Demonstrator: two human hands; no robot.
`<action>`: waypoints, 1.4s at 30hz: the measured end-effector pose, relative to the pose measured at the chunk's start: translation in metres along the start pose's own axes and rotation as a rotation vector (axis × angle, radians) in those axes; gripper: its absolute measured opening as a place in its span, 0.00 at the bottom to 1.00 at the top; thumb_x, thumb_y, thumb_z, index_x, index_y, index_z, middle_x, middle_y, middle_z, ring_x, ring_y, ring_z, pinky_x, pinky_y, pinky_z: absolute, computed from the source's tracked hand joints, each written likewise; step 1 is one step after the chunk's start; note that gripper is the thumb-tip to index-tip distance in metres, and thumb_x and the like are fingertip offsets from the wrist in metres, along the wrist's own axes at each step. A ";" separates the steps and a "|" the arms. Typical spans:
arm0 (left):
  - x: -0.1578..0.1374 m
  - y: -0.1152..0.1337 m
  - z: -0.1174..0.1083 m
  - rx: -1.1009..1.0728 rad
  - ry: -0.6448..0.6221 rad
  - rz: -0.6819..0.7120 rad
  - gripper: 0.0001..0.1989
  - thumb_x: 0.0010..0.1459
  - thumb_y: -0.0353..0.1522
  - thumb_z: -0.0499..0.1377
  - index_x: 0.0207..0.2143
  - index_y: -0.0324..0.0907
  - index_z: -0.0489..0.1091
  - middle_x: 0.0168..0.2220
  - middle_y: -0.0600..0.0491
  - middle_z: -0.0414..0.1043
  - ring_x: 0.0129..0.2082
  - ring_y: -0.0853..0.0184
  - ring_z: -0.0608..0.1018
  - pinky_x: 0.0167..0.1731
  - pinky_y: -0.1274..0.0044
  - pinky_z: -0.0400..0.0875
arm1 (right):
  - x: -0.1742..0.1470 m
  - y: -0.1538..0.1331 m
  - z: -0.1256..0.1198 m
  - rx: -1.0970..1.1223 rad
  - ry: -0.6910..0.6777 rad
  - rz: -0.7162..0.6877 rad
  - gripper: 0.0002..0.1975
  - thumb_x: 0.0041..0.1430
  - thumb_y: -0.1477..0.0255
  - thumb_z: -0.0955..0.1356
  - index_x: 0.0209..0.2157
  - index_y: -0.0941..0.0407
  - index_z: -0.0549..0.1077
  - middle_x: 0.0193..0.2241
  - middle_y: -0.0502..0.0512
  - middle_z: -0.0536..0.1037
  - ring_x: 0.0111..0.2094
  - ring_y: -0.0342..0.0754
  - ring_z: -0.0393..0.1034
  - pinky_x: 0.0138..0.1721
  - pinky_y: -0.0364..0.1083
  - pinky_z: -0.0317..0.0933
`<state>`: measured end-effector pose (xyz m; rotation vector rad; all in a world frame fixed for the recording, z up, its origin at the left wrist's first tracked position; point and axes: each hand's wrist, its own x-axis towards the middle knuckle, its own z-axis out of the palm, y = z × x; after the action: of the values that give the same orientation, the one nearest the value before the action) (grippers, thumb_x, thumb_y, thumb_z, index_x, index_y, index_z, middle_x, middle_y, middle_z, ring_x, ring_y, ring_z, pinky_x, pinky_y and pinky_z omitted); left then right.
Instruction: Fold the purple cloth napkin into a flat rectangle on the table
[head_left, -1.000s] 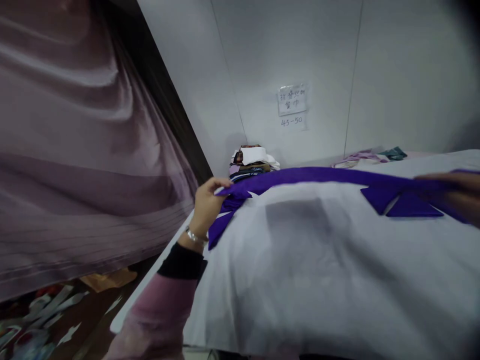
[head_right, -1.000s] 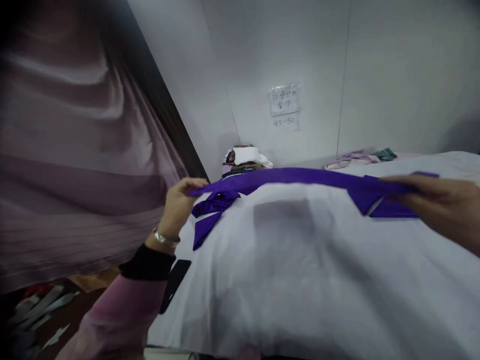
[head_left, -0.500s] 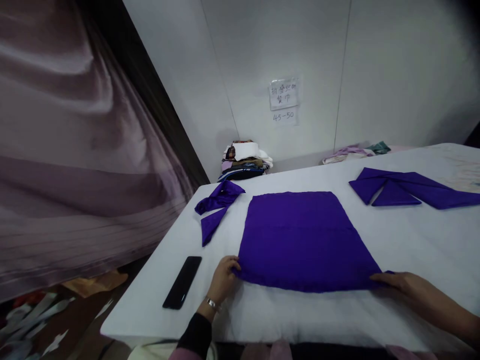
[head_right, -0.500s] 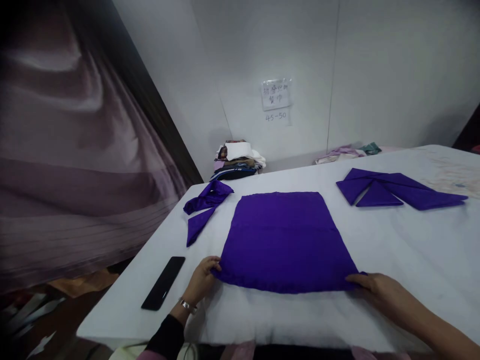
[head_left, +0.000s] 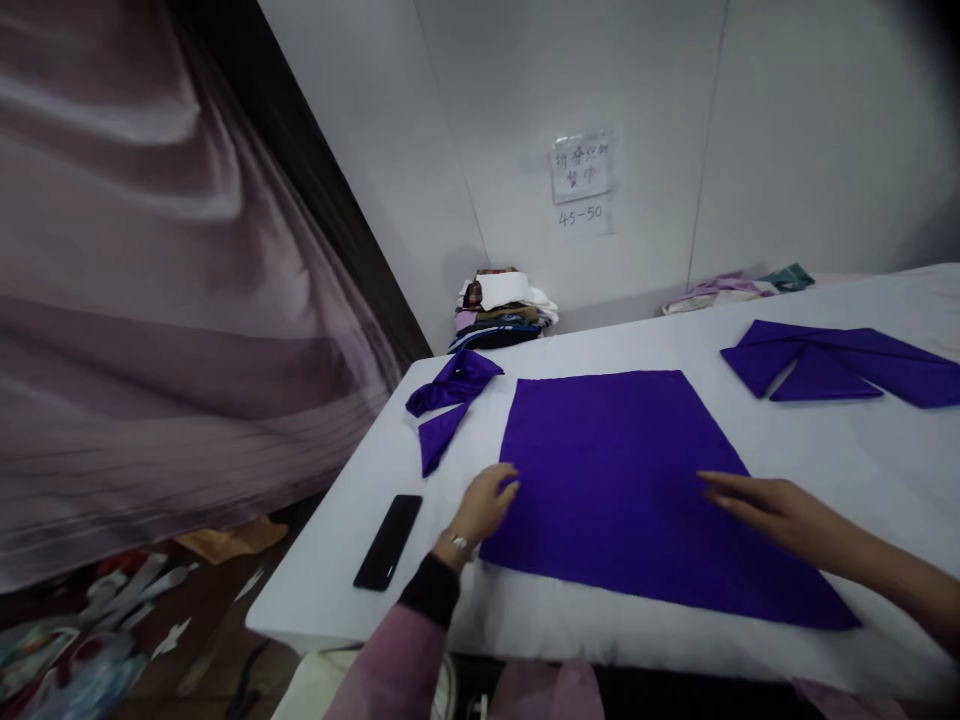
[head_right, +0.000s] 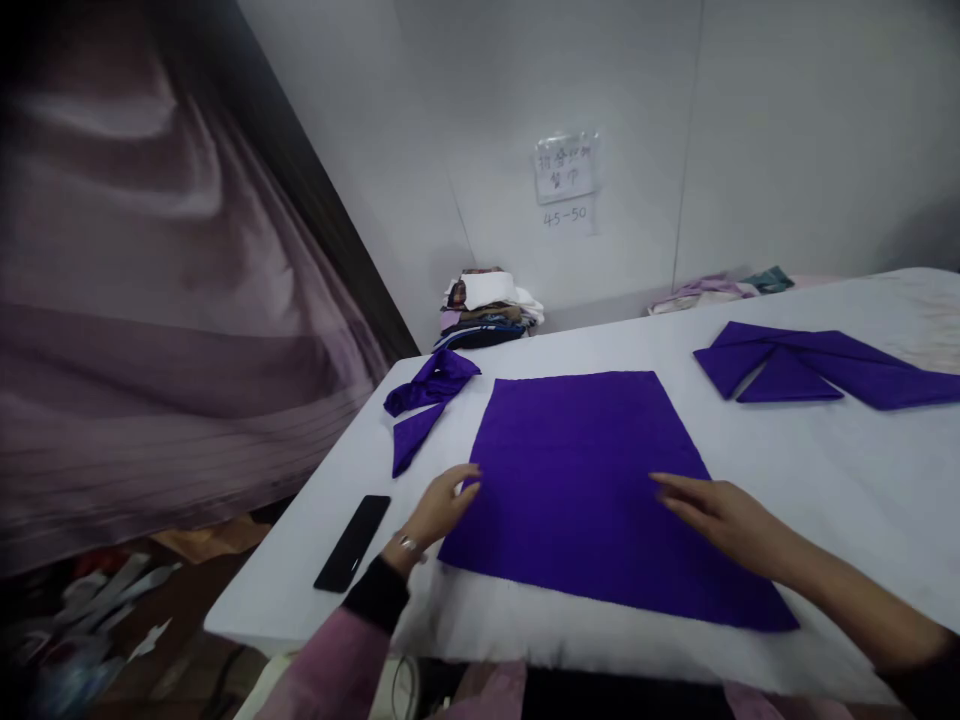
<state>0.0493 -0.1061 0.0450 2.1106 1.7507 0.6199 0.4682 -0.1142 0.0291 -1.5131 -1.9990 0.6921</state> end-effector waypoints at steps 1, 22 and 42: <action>0.015 0.011 0.013 0.035 -0.037 0.045 0.15 0.57 0.35 0.53 0.45 0.41 0.70 0.52 0.47 0.68 0.54 0.64 0.68 0.56 0.69 0.59 | 0.016 -0.015 0.017 0.023 -0.084 -0.090 0.24 0.54 0.56 0.62 0.50 0.51 0.72 0.45 0.55 0.76 0.46 0.53 0.71 0.49 0.52 0.64; 0.087 -0.050 0.069 0.474 -0.096 -0.352 0.40 0.58 0.54 0.34 0.63 0.36 0.46 0.65 0.46 0.42 0.65 0.57 0.44 0.61 0.60 0.39 | 0.100 0.164 0.063 -0.653 0.127 -0.078 0.33 0.56 0.52 0.49 0.48 0.51 0.72 0.58 0.62 0.62 0.60 0.67 0.49 0.54 0.72 0.40; 0.231 -0.037 0.103 0.428 -0.114 -0.168 0.36 0.59 0.52 0.35 0.63 0.42 0.49 0.65 0.52 0.43 0.65 0.60 0.45 0.61 0.60 0.40 | 0.249 0.076 0.079 -0.563 -0.057 0.068 0.38 0.59 0.48 0.50 0.62 0.59 0.53 0.63 0.60 0.50 0.63 0.56 0.39 0.60 0.60 0.39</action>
<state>0.1074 0.1304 -0.0339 2.1726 2.1110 0.0774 0.4102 0.1382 -0.0533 -1.8934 -2.3176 0.1956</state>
